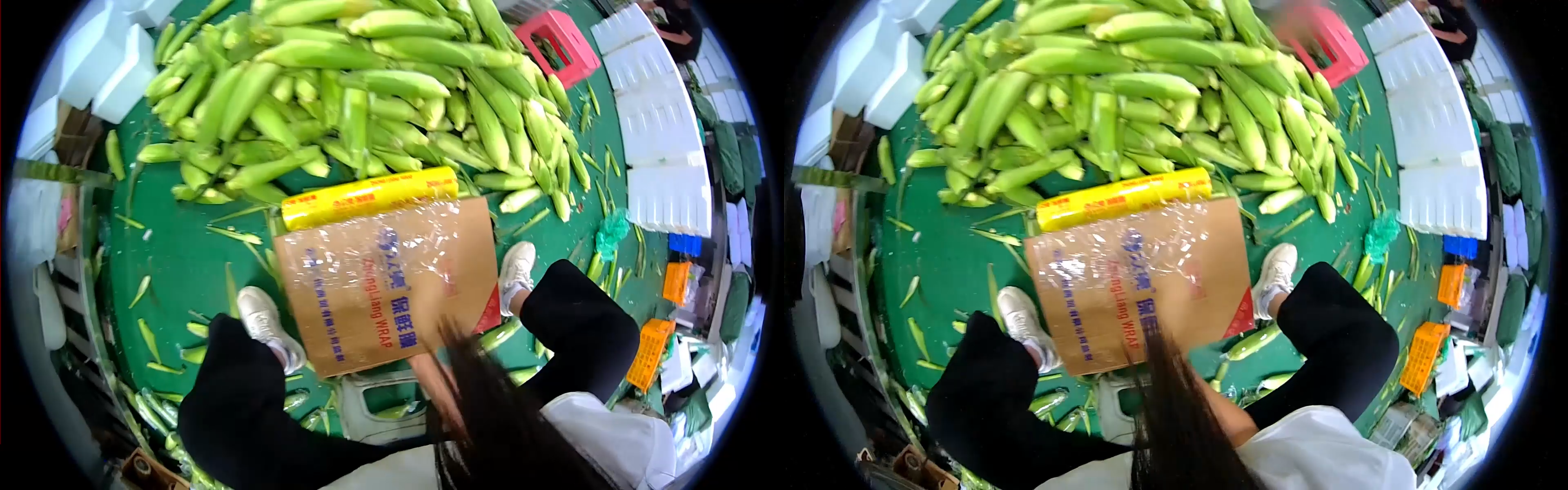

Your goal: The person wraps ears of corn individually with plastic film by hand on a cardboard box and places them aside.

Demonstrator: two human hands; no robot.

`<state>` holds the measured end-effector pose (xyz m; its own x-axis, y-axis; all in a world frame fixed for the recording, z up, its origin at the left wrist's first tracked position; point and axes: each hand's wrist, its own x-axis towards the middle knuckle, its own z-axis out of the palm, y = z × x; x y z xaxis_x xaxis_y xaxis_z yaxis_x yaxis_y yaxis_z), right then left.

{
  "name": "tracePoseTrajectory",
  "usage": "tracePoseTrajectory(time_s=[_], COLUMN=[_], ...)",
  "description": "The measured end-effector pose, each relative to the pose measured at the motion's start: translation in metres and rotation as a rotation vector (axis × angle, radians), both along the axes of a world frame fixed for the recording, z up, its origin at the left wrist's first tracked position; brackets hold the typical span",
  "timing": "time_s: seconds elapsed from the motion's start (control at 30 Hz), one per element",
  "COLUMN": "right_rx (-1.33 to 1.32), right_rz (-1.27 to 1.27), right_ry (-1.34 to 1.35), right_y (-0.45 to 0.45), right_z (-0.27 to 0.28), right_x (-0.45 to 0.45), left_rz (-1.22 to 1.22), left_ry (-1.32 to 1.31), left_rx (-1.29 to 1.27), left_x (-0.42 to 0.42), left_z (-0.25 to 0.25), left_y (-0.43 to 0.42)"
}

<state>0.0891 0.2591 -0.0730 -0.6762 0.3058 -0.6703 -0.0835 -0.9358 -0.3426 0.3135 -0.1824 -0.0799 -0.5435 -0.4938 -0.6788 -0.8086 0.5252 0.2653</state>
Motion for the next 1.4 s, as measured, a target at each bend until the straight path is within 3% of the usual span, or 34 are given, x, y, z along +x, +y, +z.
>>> tracePoseTrajectory(time_s=[0.17, 0.3, 0.4, 0.43, 0.47, 0.53, 0.63, 0.67, 0.73, 0.8, 0.87, 0.93, 1.0, 1.1, 1.13, 1.2, 1.3, 1.33, 1.4], right_rx=[-0.073, -0.281, -0.310, -0.090, 0.071, -0.101, 0.129, 0.274, 0.538, 0.782, 1.021, 1.485, 1.996, 2.434, 2.539, 2.561, 2.767, 2.763, 2.285], right_rz=[0.106, 0.336, 0.454, 0.687, 1.011, 1.386, 1.552, 1.560, 1.392, 1.155, 0.981, 0.833, 0.863, 0.701, 0.657, 0.785, 0.986, 1.008, 1.177], right_ry=[-0.067, -0.348, -0.584, -0.790, -0.817, -0.624, -0.222, -0.142, 0.019, 0.121, 0.078, 0.123, -0.160, -0.018, 0.081, 0.121, -0.068, -0.016, 0.241], right_y=[0.015, -0.023, 0.000, 0.004, -0.003, -0.018, -0.048, -0.056, -0.067, -0.058, -0.038, 0.012, 0.030, 0.070, 0.079, 0.082, 0.081, 0.085, 0.093], right_z=[-0.005, -0.075, -0.148, -0.142, -0.112, -0.067, -0.019, 0.012, 0.036, 0.026, 0.010, -0.076, -0.006, 0.003, -0.001, -0.003, -0.011, -0.016, -0.007], right_x=[-0.004, 0.040, 0.094, 0.099, 0.098, 0.087, 0.074, 0.064, 0.038, -0.009, -0.065, -0.148, -0.198, -0.306, -0.341, -0.394, -0.431, -0.436, -0.419], left_rz=[0.025, 0.032, 0.054, 0.067, 0.094, 0.172, 0.267, 0.299, 0.444, 0.347, 0.273, 0.179, 0.043, -0.209, -0.341, -0.587, -0.568, -0.578, -0.491], left_ry=[0.031, 0.122, 0.224, 0.273, 0.340, 0.561, 1.143, 1.142, 1.533, 1.620, 1.598, 1.491, 1.340, 1.026, 0.880, 0.802, 0.627, 0.607, 0.594], left_rx=[0.073, 0.208, 0.373, 0.408, 0.435, 0.424, 0.269, -0.063, 0.222, 0.415, 0.559, 0.703, 0.819, 0.485, 0.532, 0.412, 0.575, 0.591, 0.672], left_x=[0.016, 0.021, 0.014, 0.012, 0.006, -0.018, -0.081, -0.107, -0.156, -0.191, -0.241, -0.296, -0.340, -0.355, -0.348, -0.342, -0.349, -0.354, -0.359], left_z=[0.016, 0.012, 0.014, 0.017, 0.022, 0.047, 0.124, 0.188, 0.244, 0.286, 0.293, 0.266, 0.206, 0.087, 0.085, 0.090, 0.112, 0.118, 0.114], left_y=[0.010, 0.039, 0.063, 0.066, 0.060, 0.027, -0.059, -0.052, -0.046, -0.018, 0.021, 0.066, 0.103, 0.149, 0.161, 0.179, 0.202, 0.206, 0.206])
